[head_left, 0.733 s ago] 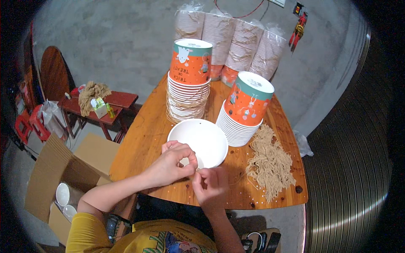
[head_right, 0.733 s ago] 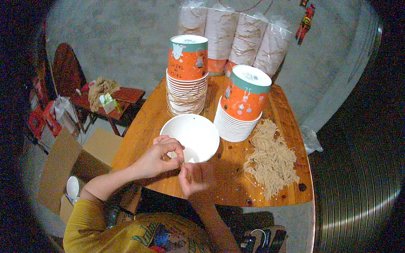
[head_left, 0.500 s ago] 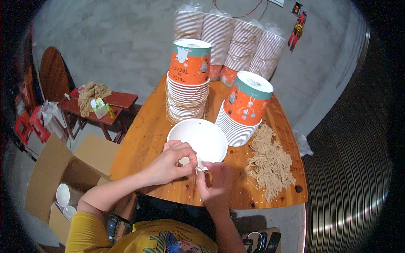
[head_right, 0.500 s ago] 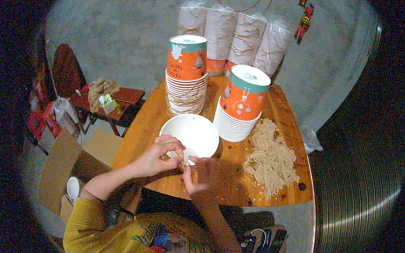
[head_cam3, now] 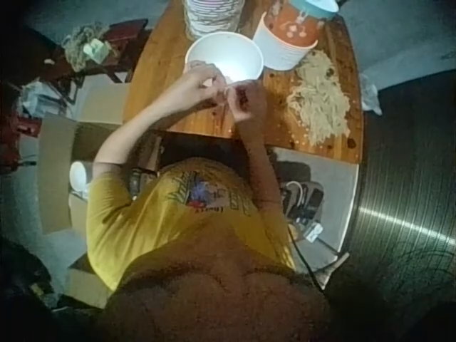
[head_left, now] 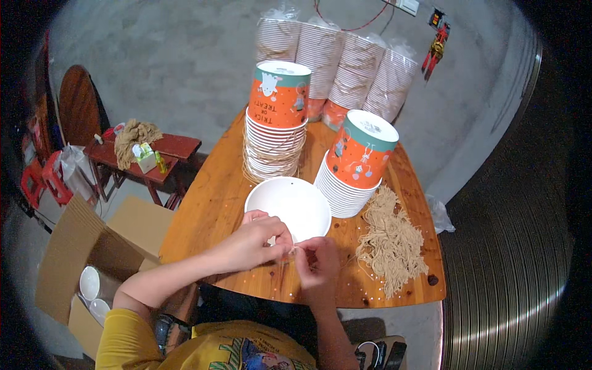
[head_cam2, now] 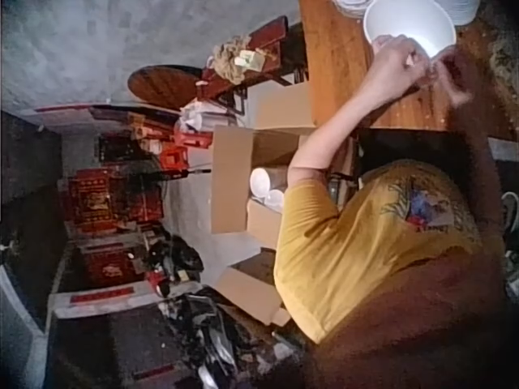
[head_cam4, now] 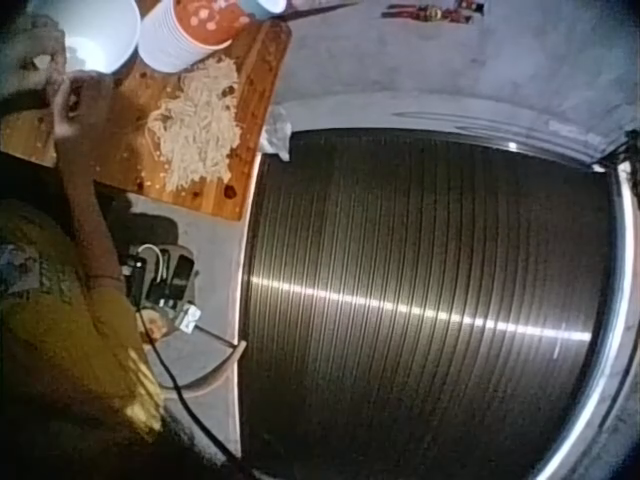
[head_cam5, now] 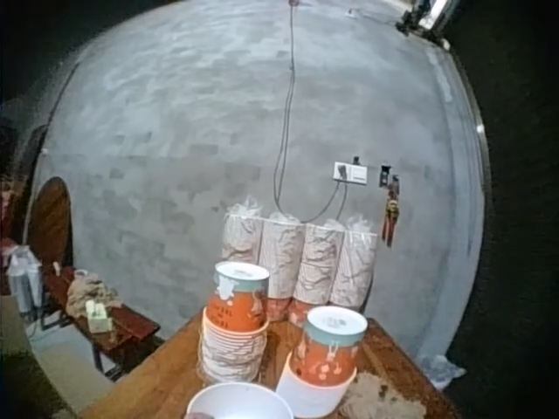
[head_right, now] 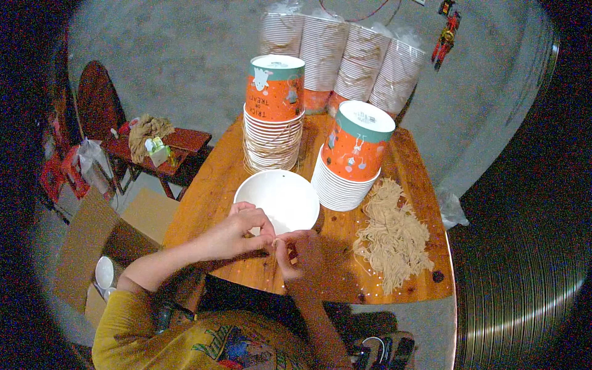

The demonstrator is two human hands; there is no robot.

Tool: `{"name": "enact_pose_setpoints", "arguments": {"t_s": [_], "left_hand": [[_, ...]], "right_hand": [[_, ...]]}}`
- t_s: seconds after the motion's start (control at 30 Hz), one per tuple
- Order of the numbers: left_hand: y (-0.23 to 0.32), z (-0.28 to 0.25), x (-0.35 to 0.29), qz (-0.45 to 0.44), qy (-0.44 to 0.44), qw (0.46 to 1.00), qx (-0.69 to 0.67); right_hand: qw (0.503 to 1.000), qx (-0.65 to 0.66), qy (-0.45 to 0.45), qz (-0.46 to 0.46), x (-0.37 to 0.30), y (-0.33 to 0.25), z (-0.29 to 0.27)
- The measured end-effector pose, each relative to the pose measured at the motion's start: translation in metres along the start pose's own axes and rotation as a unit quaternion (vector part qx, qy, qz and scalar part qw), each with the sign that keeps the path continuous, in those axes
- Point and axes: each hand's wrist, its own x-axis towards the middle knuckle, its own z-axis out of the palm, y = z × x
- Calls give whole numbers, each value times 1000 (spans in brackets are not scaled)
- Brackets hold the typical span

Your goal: Bundling stacks of paper cups using thin ties or rubber bands.

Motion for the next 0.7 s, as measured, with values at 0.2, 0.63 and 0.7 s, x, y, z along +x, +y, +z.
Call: {"name": "enact_pose_setpoints", "arguments": {"t_s": [0.2,0.63,0.7], "left_hand": [[2,-1,3,-88,18,990,-112],[-2,-3,11,-168,-41,971,-162],[-2,0,11,-177,-42,970,-162]], "right_hand": [[999,-14,-1,-31,3,2,-3],[999,34,-22,2,2,5,-6],[999,39,-26,-13,4,8,-8]]}}
